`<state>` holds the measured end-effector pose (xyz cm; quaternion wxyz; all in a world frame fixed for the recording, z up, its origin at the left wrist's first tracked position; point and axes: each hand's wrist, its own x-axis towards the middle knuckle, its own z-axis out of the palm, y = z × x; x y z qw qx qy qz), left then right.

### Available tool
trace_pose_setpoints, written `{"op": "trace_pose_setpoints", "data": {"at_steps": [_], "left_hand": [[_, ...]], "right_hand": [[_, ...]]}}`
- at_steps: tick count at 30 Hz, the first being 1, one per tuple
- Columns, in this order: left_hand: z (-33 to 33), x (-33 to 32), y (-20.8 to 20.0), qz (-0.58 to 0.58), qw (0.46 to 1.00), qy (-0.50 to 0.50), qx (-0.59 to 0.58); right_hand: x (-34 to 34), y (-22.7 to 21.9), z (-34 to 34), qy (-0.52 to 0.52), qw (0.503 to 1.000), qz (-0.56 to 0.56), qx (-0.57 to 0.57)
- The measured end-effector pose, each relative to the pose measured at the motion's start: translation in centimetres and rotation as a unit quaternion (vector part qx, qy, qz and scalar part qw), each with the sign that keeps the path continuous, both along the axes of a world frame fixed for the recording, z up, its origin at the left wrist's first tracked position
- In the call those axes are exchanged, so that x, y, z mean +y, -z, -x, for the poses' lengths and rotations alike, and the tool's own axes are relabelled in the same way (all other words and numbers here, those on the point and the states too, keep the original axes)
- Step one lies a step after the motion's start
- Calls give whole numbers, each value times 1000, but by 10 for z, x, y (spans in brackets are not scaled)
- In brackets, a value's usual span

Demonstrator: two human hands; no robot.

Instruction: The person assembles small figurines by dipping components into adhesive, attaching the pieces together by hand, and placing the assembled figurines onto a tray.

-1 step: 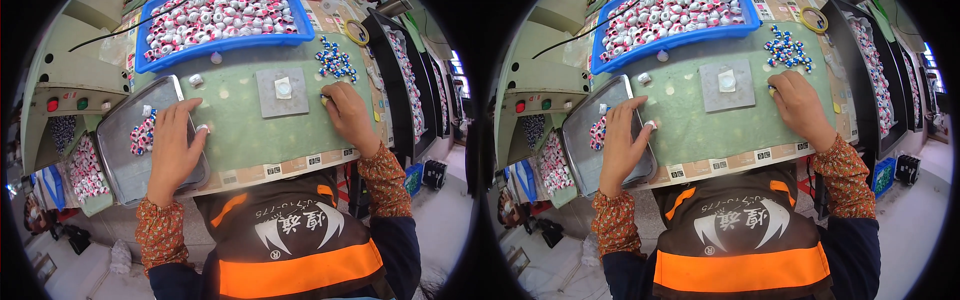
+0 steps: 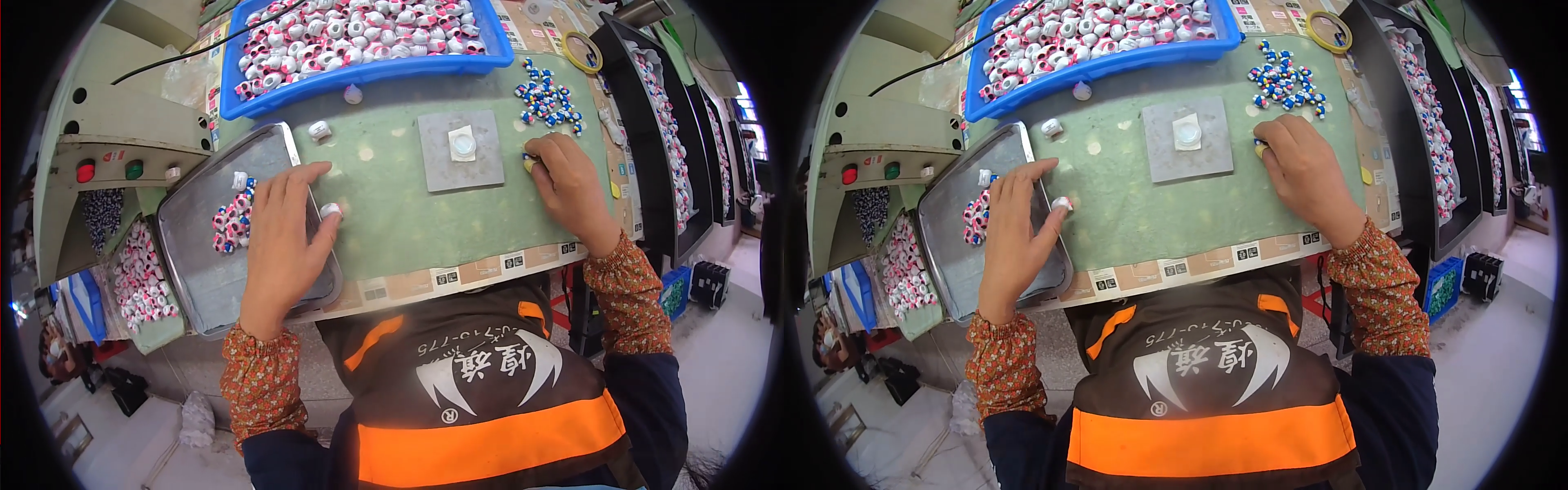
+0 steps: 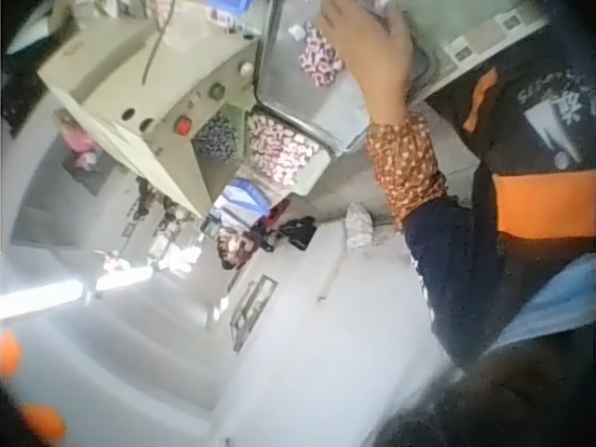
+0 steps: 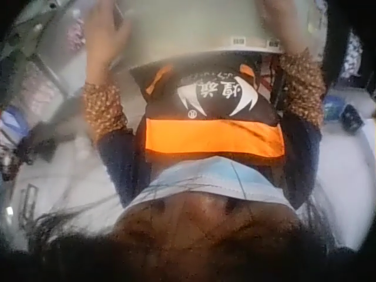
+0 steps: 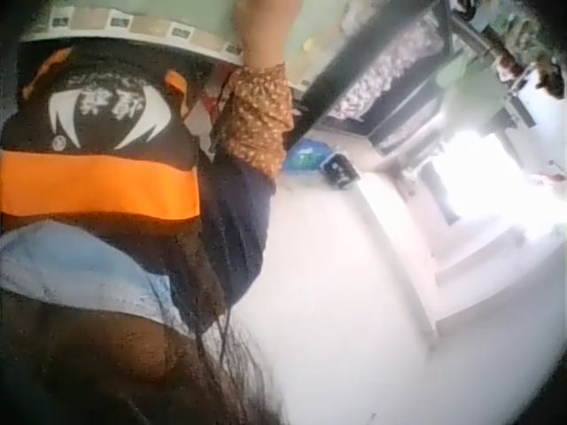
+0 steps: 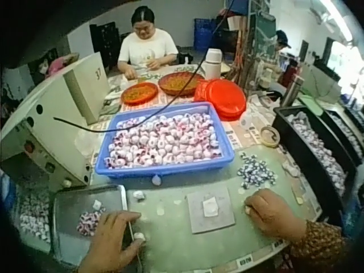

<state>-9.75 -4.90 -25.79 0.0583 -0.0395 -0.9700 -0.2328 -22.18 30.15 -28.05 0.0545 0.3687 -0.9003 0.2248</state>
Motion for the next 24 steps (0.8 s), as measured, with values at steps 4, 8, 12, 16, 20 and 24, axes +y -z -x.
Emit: {"op": "trace_pose_setpoints", "data": {"at_steps": [4,8,12,16,20,24], "left_hand": [[-9,5,-6,49,999,8,-4],[-11,12,0,107,994,-13,-11],[-8,17,6,140,990,-9,-7],[-5,17,12,162,987,1,20],[-13,25,8,-33,999,-16,17],[-22,44,-1,-451,878,-105,-123]], "right_hand": [[-2,0,1,-7,1000,-3,10],[-3,-2,2,-4,1000,-5,13],[-7,-7,3,-5,1000,28,-6],[-15,-14,0,1,993,93,-73],[-32,-18,-2,21,970,147,-192],[-48,-14,7,-27,983,116,-140]]}}
